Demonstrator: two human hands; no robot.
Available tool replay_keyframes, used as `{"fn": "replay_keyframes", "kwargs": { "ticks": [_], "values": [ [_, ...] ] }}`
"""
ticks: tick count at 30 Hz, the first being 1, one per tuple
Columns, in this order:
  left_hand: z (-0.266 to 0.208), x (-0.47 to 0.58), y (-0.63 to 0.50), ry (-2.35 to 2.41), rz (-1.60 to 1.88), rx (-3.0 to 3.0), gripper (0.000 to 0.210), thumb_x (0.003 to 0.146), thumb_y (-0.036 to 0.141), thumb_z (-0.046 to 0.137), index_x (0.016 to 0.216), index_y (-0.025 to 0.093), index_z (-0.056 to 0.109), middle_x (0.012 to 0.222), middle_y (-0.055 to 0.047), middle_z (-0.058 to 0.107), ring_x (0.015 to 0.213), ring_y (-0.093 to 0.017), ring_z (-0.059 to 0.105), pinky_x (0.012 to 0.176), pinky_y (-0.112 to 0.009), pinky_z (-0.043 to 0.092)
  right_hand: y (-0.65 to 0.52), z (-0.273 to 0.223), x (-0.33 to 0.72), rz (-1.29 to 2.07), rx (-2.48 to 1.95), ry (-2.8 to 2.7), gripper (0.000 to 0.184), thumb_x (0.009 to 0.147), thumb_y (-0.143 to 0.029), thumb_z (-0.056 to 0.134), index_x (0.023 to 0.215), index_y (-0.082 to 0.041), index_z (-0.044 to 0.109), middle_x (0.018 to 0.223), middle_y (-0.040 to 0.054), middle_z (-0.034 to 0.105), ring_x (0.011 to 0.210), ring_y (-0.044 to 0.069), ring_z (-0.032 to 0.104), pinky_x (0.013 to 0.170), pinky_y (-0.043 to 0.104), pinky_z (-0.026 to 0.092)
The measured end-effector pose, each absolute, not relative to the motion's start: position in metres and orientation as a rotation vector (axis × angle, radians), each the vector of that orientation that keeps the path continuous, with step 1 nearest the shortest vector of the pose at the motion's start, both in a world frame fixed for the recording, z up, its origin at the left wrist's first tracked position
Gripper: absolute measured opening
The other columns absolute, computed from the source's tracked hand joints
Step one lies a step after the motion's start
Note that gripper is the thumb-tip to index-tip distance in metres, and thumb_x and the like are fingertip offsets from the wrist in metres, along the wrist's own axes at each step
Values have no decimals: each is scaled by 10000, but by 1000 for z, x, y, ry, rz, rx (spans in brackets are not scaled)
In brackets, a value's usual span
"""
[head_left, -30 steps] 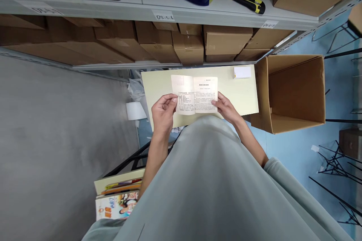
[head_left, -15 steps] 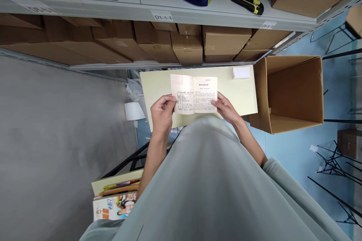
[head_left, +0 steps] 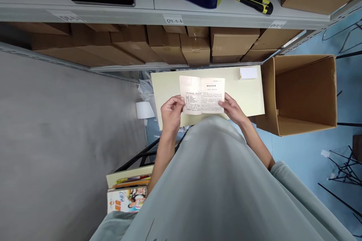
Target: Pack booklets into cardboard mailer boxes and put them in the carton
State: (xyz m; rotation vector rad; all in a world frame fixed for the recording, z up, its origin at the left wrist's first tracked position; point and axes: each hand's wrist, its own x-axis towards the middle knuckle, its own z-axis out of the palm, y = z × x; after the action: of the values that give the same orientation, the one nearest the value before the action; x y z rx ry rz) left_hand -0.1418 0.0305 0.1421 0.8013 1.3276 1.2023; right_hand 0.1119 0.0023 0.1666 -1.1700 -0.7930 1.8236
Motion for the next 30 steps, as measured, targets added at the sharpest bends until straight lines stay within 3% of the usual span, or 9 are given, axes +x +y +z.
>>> {"fn": "replay_keyframes", "kwargs": {
  "ticks": [8,13,17,20,23,30],
  "values": [
    [142,-142,26,1295,1215,765,577,752,638,992,1007,277,620,816,23,702,665,-138,648,578,-230,481,0,167,111,1834,-1214,-787,593,896,-590,835,1402,-322,683,1437,30,770,1450,305,638,1161,479,604],
    [152,-142,21,1253,1133,784,611,830,686,913,1227,283,682,900,-21,776,789,-193,762,631,-264,559,-2,166,111,1829,-1217,-795,588,903,-615,820,1395,-320,691,1410,34,777,1436,304,645,1168,480,597],
    [153,-139,18,1168,1088,783,656,909,818,743,1271,272,707,1152,-101,816,969,-228,809,743,-304,638,-3,162,109,1820,-1245,-768,628,880,-694,826,1368,-316,711,1420,26,774,1398,303,671,1163,468,597],
    [143,-131,15,1186,1035,846,666,842,721,879,1294,255,727,1295,-131,795,1150,-255,787,913,-344,655,-5,162,105,1816,-1223,-721,697,897,-839,720,1338,-299,733,1400,42,782,1375,310,691,1150,462,605],
    [130,-123,12,1211,938,898,660,792,635,950,1267,217,761,1211,-131,814,1146,-273,779,977,-389,644,-6,162,101,1837,-1211,-718,754,914,-902,644,1341,-288,737,1349,66,797,1356,315,701,1119,470,621],
    [128,-128,7,1219,917,885,562,812,591,936,1192,204,791,1107,-105,834,1022,-263,784,932,-408,646,-8,148,105,1807,-1235,-860,605,875,-721,833,1286,-283,761,1258,49,822,1207,281,758,1057,452,640]
  ]
}}
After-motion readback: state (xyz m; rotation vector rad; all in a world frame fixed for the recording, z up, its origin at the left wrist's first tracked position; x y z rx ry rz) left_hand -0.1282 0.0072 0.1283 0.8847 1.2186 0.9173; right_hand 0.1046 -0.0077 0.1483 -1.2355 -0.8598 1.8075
